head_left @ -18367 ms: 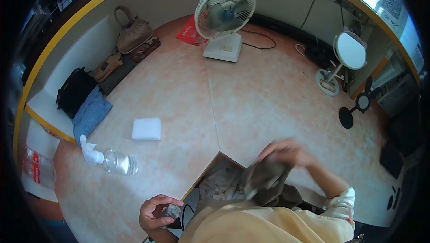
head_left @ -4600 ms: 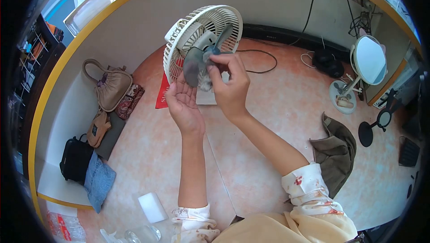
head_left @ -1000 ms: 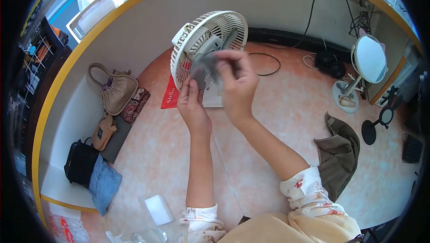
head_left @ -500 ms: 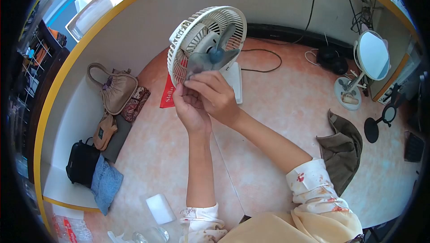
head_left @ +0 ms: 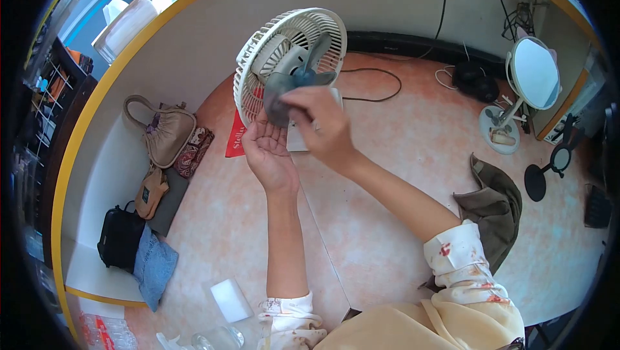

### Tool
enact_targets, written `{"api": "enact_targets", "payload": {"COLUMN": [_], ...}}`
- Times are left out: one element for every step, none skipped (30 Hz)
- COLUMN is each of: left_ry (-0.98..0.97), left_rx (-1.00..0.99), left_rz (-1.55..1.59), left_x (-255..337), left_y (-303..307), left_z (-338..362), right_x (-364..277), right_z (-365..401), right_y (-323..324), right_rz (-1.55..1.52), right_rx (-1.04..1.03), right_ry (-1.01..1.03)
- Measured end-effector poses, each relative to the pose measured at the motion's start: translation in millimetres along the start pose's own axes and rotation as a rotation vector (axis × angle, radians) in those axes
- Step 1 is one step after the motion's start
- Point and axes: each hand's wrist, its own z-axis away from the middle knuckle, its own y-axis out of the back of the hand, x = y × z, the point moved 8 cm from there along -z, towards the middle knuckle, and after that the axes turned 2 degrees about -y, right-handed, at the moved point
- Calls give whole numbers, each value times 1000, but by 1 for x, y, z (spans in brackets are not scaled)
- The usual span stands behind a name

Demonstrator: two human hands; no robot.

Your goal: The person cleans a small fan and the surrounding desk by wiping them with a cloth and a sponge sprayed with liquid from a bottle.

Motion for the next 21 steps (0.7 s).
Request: {"api": "enact_targets", "payload": {"left_ry": [7, 15, 22, 27, 17, 7, -2, -2, -1, -1, -2, -5, -9, -6, -3, 0, 5, 10, 16, 1, -12], "left_rx": [8, 2, -2, -2, -26, -49, -71, -61, -52, -44, -35, -27, -21, -15, -12, -10, -23, -35, -47, -40, -31], "left_rz": [4, 9, 15, 24, 30, 36, 45, 43, 41, 38, 38, 37, 36, 33, 31, 29, 30, 32, 34, 41, 47], "left_x": [-1, -2, -1, -1, 1, 1, 1, 2, 4, 5, 4, 2, 2, 2, 3, 3, 2, 0, 0, 0, 2], "left_y": [1, 2, 4, 6, 4, 0, -4, -6, -8, -9, -6, -3, -1, -1, -1, -1, 1, 5, 5, 4, -2], "left_z": [0, -1, -2, -3, -4, -4, -4, -3, -2, -1, -1, -1, -1, 0, 1, 1, 0, -3, -4, -4, -3], "right_x": [-5, -9, -7, -4, -1, -3, 0, 3, 3, 0, -5, -6, -9, -11, -12, -10, -6, -3, 2, 8, 14], "right_z": [4, 10, 19, 26, 34, 36, 35, 33, 29, 20, 11, 6, 6, 8, 11, 17, 26, 33, 34, 35, 36], "right_y": [-9, -15, -18, -22, -22, -22, -17, -11, -9, -3, 1, 3, -3, -9, -13, -16, -18, -19, -16, -9, -4], "right_rz": [14, 28, 29, 35, 41, 48, 41, 34, 27, 30, 32, 33, 33, 33, 36, 51, 67, 83, 72, 62, 51], "right_rx": [-26, -53, -80, -132, -186, -240, -255, -269, -282, -211, -142, -72, -76, -77, -75, -121, -170, -221, -274, -328, -383], "right_ry": [52, 104, 136, 168, 197, 227, 215, 201, 186, 151, 115, 81, 97, 113, 131, 168, 206, 243, 231, 219, 205]}}
